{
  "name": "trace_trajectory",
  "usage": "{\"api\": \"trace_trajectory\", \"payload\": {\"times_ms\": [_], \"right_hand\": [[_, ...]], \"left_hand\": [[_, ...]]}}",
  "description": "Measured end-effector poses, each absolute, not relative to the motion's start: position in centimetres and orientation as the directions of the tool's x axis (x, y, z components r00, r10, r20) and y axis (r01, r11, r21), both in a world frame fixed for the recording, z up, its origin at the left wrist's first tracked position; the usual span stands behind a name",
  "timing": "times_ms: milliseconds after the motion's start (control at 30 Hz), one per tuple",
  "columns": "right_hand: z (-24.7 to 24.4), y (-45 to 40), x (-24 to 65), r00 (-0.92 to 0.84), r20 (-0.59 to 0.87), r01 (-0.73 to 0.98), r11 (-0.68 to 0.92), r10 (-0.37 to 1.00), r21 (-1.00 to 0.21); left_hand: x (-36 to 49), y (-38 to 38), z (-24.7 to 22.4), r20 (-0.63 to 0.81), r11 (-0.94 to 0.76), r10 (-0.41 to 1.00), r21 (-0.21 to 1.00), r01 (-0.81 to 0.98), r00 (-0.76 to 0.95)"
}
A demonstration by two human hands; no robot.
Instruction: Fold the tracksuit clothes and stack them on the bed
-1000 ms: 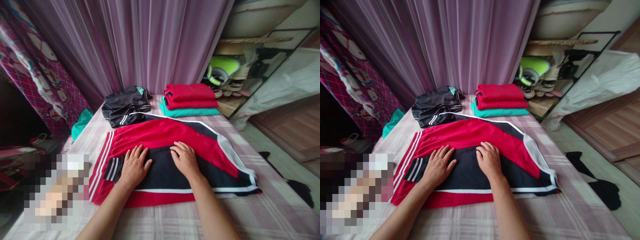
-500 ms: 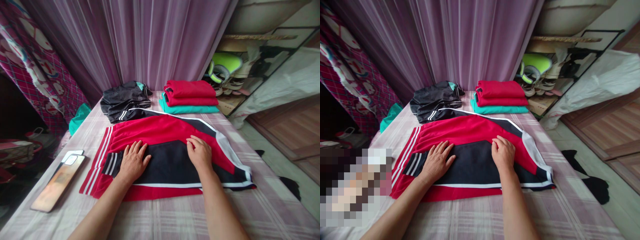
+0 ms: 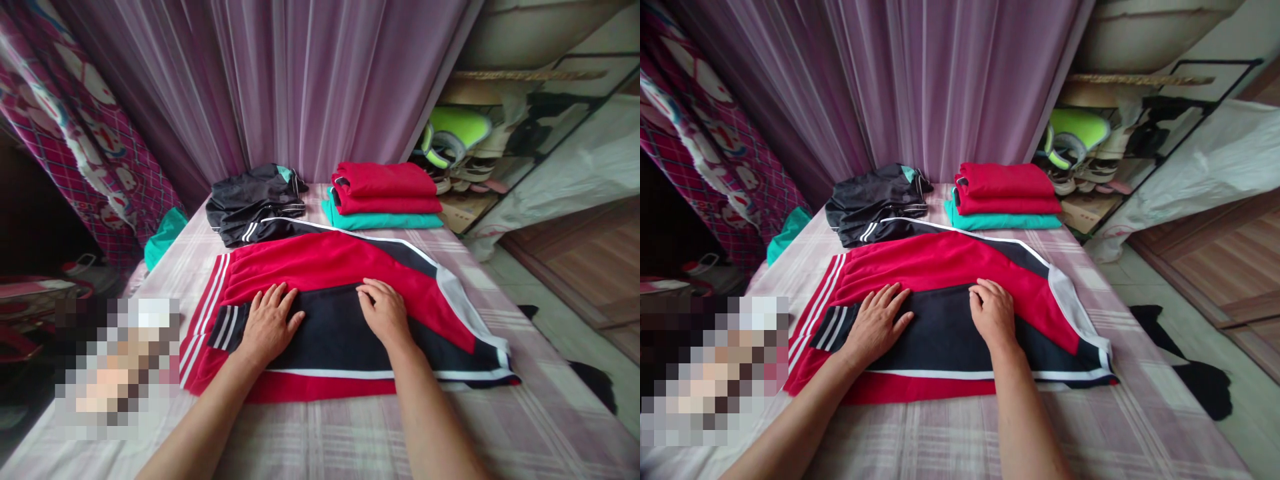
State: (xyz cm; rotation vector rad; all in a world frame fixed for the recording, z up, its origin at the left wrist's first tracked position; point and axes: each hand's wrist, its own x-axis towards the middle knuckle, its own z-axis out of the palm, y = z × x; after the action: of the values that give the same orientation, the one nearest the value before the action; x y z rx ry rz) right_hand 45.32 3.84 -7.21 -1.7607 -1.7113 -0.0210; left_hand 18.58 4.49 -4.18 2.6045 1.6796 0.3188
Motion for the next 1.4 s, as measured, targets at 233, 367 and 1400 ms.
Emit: {"api": "trace_trajectory", "payload": {"times_ms": [233, 367, 1400], "right_hand": [[-7.3, 3.9, 45.0, 0.134, 0.470, 0.884, 0.109, 0.872, -0.454], [-7.3, 3.8, 44.9, 0.152, 0.466, 0.887, 0.088, 0.872, -0.453], [-7.0, 3.8, 44.4, 0.176, 0.439, 0.879, 0.061, 0.881, -0.473]], "left_hand": [[14.6, 9.5, 0.1, 0.161, -0.313, 0.946, 0.234, 0.920, 0.281], [11.9, 15.1, 2.4, 0.097, -0.083, 0.992, 0.058, 0.995, 0.077], [15.4, 23.5, 3.0, 0.053, -0.066, 0.996, -0.038, 0.997, 0.068]]}}
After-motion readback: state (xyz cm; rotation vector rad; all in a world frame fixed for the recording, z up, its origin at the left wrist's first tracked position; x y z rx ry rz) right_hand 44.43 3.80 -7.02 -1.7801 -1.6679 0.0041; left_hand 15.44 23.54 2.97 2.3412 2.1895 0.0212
